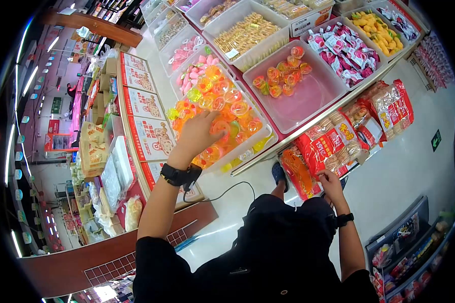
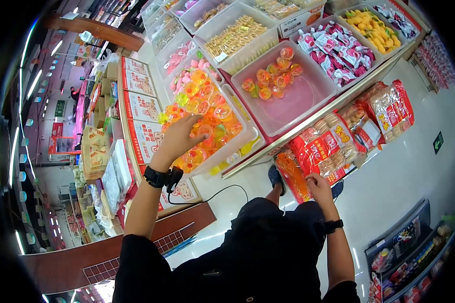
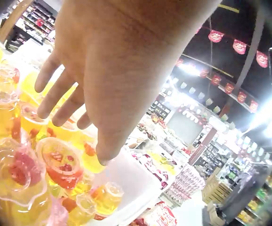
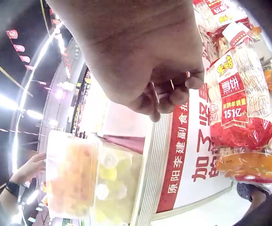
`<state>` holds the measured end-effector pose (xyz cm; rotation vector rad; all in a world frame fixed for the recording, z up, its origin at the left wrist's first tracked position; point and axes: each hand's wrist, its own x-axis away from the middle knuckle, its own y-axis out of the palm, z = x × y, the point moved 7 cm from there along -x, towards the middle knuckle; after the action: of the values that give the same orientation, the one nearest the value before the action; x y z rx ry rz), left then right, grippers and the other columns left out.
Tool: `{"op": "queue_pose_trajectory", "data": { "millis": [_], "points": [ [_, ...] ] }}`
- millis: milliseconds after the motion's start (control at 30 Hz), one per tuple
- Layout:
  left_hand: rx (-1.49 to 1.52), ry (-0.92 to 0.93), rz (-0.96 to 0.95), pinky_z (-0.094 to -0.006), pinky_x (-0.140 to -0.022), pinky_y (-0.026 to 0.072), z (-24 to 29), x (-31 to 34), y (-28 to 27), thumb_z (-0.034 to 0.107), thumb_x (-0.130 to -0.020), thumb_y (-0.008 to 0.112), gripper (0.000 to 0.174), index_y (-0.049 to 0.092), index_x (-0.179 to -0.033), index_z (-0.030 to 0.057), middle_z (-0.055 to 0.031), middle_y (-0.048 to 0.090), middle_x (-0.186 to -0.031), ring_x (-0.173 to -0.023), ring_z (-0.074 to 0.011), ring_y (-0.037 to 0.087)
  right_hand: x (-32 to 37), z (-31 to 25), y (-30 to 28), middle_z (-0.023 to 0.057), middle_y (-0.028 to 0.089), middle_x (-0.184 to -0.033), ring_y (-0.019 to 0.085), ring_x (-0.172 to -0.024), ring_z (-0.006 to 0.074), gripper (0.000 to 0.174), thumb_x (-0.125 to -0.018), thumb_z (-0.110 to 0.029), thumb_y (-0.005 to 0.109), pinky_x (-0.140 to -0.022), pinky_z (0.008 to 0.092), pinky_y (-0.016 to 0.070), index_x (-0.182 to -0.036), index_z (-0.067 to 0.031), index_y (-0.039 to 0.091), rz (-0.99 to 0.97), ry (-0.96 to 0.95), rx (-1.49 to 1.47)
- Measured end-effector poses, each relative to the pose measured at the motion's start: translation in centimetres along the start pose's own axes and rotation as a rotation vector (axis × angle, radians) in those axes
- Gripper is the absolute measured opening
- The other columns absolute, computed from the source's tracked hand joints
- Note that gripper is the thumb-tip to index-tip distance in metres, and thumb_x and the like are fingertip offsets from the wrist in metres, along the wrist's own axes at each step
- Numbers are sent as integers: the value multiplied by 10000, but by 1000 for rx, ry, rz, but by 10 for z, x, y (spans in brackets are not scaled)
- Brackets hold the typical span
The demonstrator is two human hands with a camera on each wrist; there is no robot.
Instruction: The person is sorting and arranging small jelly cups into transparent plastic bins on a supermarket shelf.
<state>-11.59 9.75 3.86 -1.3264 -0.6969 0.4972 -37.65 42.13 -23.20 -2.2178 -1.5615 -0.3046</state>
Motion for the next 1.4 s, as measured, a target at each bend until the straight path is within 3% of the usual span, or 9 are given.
{"op": "queue_pose_trajectory", "data": {
  "millis": [33,233,333,433,533,933,1133,1233,1400],
  "points": [
    [12,-19,-23,-433,-916,514,3,0,-5,398,-877,718,557,591,-1308,69,-163,670,-1200,-1101,-335,643,0,-2,0,46,585,-688,551,-617,108,152,-950,-78,574,-578,282,438,-1006,23,674,6,-5,1],
    [118,-53,-8,-437,-879,525,27,-28,-13,359,-877,717,461,605,-1192,41,-169,688,-1137,-1033,-351,663,0,-19,-4,36,594,-710,549,-639,98,156,-962,-82,581,-599,267,443,-1016,21,685,-28,-12,-4],
    [73,-115,-49,-453,-811,525,25,-45,4,386,-866,721,435,595,-1089,34,-181,697,-1032,-947,-365,669,-5,-14,-7,33,590,-722,540,-661,95,157,-962,-82,582,-618,259,440,-1021,20,685,-1,-50,-6],
    [22,-148,27,-473,-733,507,29,-53,7,418,-843,732,444,579,-1025,43,-183,686,-927,-877,-370,663,-4,-8,-10,21,583,-720,531,-664,88,150,-962,-81,582,-617,256,435,-1024,10,684,-15,-8,-8],
    [-34,-192,28,-493,-722,543,37,-60,8,398,-820,740,499,596,-1118,24,-197,707,-924,-869,-379,693,-2,-4,-14,12,574,-718,526,-652,80,147,-965,-73,579,-597,253,431,-1031,10,681,-4,-33,-32],
    [-133,-246,37,-482,-681,561,46,-79,19,389,-783,761,421,658,-925,6,-196,709,-860,-792,-379,703,13,16,-30,34,635,-766,583,-692,104,134,-966,-51,573,-648,259,464,-1028,9,675,27,57,-164],
    [-147,-284,16,-486,-682,557,40,-80,26,376,-769,769,434,651,-970,9,-193,708,-862,-802,-374,702,15,37,-36,50,657,-818,590,-739,111,136,-965,-64,580,-702,266,475,-1028,8,677,53,65,-71],
    [-62,-239,120,-472,-630,529,35,-74,22,433,-723,796,440,664,-832,28,-173,680,-779,-727,-349,676,16,37,-35,46,645,-815,578,-738,110,138,-966,-70,581,-699,265,469,-1027,11,676,62,70,-98],
    [-31,-259,74,-460,-690,527,30,-63,22,442,-714,818,447,681,-896,57,-141,701,-836,-799,-328,684,17,31,-33,32,630,-799,562,-725,100,140,-971,-78,579,-685,261,459,-1034,9,670,51,74,-99]
  ]
}}
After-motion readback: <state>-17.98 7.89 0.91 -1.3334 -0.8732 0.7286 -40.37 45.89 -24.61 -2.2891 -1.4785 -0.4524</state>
